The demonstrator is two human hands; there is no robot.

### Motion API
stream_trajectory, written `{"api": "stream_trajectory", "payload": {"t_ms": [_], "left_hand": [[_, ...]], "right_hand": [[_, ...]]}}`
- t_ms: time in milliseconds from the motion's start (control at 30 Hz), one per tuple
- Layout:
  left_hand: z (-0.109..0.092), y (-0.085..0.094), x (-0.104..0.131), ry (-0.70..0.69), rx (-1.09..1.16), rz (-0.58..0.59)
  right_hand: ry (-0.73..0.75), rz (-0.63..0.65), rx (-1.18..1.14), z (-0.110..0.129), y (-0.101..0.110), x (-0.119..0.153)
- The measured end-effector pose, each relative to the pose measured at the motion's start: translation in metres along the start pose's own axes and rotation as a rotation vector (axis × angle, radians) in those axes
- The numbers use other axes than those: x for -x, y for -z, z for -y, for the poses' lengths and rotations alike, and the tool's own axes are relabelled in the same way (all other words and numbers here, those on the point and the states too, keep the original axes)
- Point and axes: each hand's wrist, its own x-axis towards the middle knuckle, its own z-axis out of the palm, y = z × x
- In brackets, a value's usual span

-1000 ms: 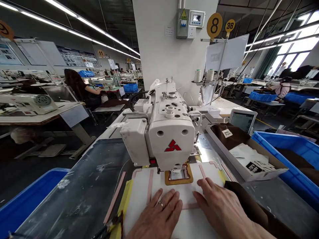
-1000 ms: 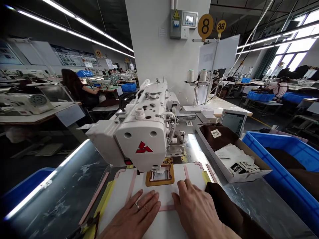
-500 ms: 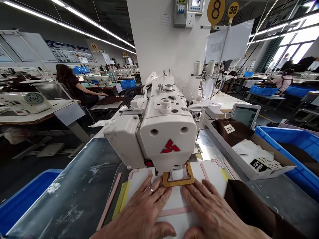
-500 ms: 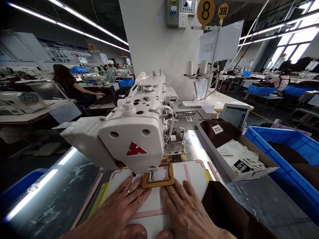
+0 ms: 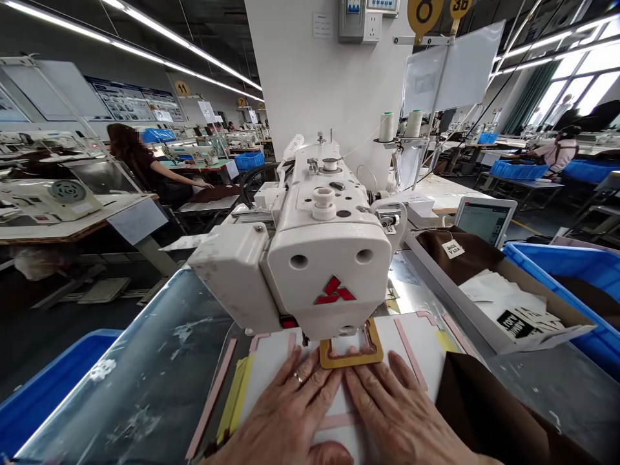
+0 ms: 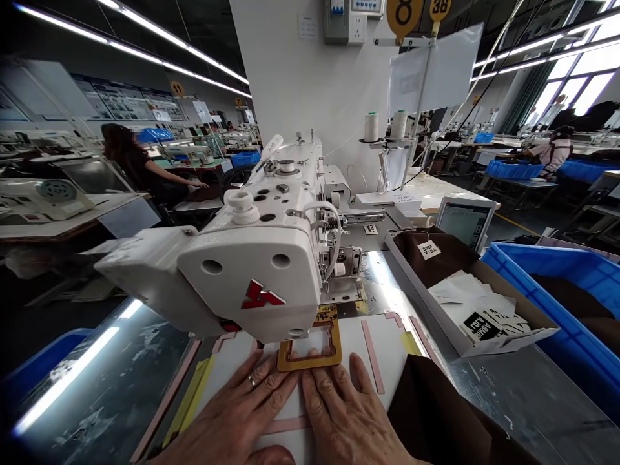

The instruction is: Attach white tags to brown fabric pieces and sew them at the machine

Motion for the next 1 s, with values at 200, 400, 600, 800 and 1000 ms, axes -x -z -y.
{"api": "stream_trajectory", "payload": {"t_ms": [200,400,600,800,1000], "left_hand": [[0.011,-0.02,0.01,0.009,0.07,0.006],[0.015,-0.012,0.002,-0.009,0.012,0.02],[0.015,0.0,-0.005,-0.011,-0.039,-0.034],[0.012,0.011,-0.011,0.028,-0.04,0.099],[0.012,0.007,-0.008,0.076,0.063,0.17]], "right_hand": [[-0.052,-0.028,-0.092,-0.005,0.0,0.006],[-0.05,0.001,-0.018,-0.005,0.0,0.004],[-0.069,0.02,-0.007,-0.006,-0.001,0.003],[-0.088,-0.018,-0.02,-0.006,-0.005,0.006],[-0.149,-0.054,-0.095,-0.004,0.001,0.011]]}}
